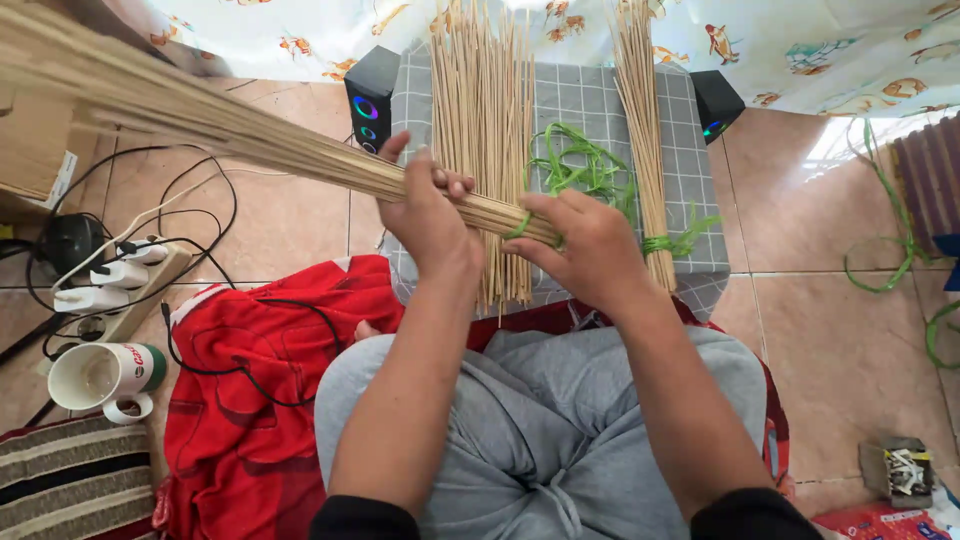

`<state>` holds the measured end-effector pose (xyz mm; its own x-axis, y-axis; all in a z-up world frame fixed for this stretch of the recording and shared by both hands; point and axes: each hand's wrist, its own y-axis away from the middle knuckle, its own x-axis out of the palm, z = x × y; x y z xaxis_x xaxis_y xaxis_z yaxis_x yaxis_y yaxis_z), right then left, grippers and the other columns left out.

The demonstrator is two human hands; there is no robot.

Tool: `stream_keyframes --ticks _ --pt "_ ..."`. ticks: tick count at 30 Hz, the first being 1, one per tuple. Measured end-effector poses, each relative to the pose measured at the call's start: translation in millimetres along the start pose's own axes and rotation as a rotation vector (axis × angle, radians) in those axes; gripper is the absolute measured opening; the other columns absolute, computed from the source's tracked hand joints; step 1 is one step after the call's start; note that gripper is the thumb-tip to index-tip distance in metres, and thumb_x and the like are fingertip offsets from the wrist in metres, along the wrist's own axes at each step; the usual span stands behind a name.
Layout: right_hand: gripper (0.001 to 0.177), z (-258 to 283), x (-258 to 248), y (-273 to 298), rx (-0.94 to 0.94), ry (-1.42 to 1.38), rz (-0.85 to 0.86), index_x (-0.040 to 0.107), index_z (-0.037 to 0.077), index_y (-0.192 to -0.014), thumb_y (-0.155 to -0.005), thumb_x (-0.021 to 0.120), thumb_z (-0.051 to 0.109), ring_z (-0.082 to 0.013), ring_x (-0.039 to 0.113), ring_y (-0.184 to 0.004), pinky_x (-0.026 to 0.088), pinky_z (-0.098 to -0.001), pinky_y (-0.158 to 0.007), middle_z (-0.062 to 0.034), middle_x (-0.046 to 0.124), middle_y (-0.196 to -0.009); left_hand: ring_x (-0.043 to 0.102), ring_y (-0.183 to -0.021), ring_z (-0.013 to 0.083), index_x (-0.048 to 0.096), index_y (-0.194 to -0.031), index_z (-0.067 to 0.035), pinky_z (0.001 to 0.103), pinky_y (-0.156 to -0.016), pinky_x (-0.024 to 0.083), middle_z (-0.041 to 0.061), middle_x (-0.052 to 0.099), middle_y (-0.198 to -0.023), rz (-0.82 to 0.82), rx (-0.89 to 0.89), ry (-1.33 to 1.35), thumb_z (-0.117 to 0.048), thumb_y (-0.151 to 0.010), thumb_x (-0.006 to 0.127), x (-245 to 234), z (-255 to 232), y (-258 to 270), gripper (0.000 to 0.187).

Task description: Bundling and tying thin wooden sticks together using green plastic twine

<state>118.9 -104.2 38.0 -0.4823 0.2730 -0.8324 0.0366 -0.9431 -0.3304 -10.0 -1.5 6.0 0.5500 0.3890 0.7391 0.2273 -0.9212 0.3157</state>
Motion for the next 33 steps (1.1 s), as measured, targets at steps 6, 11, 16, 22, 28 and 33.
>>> stream_keyframes --ticks 6,11,16,22,28,33 --pt "0.032 -23.2 4.5 -8.9 0.042 -0.079 0.055 0.075 0.011 -0.116 -0.086 0.084 0.015 -0.0299 0.066 -0.086 0.058 -0.0401 -0.077 -0.0137 0.059 -0.096 0.053 -0.045 0.0108 0.061 -0.116 -0.01 0.03 -0.053 0.056 -0.002 0.041 -0.062 -0.06 0.035 0.04 -0.003 -0.09 0.06 -3.5 -9.0 -15.0 0.026" --pt "0.019 -75.5 -4.6 2.5 0.106 -0.281 -0.203 0.077 0.015 -0.098 -0.095 0.072 -0.003 -0.0245 0.068 -0.081 0.054 -0.0348 -0.072 -0.007 0.065 -0.088 0.054 -0.045 0.0115 0.062 -0.116 -0.012 0.031 -0.053 0.057 -0.002 0.042 -0.061 -0.091 0.096 0.047 -0.005 -0.092 0.062 -10.6 -22.2 -34.3 0.025" --pt "0.005 -153.4 -18.2 13.8 0.247 -0.271 -0.642 0.071 -0.004 -0.112 -0.107 0.073 -0.005 -0.0242 0.075 -0.083 0.058 -0.034 -0.065 -0.0152 0.069 -0.1 0.052 -0.044 0.0114 0.062 -0.116 -0.012 0.03 -0.048 0.055 -0.001 0.042 -0.061 -0.089 0.094 -0.027 -0.005 -0.09 0.062 -13.5 -29.6 -34.7 0.027" --pt "0.065 -71.2 -24.6 20.7 0.369 0.183 -0.281 0.058 -0.008 -0.143 -0.082 0.042 -0.019 -0.0518 0.049 -0.132 0.038 -0.0624 -0.11 -0.0335 0.057 -0.135 0.05 -0.046 0.0045 0.056 -0.121 -0.008 0.021 -0.045 0.052 -0.005 0.038 -0.069 0.002 -0.003 -0.306 -0.003 -0.091 0.051 -1.4 -25.1 3.3 0.03" --pt "0.055 -58.1 17.3 64.1 0.347 0.083 -0.218 0.064 0.007 -0.133 -0.084 0.047 -0.012 -0.0386 0.047 -0.14 0.02 -0.0595 -0.122 -0.0154 0.059 -0.131 0.054 -0.049 0.0073 0.042 -0.137 0.002 0.023 -0.048 0.055 0.004 0.049 -0.08 0.317 -0.118 -0.805 -0.011 -0.094 0.061 -0.1 -22.0 44.7 0.049" --pt "0.051 -68.6 25.7 68.7 0.287 -0.087 -0.312 0.059 0.007 -0.141 -0.092 0.057 -0.008 -0.0407 0.049 -0.137 0.025 -0.0583 -0.121 -0.0145 0.06 -0.131 0.059 -0.047 0.0123 0.026 -0.151 0.008 0.032 -0.048 0.058 0.018 0.06 -0.09 0.444 -0.32 -0.91 -0.015 -0.094 0.064 -19.9 12.6 31.6 0.073"
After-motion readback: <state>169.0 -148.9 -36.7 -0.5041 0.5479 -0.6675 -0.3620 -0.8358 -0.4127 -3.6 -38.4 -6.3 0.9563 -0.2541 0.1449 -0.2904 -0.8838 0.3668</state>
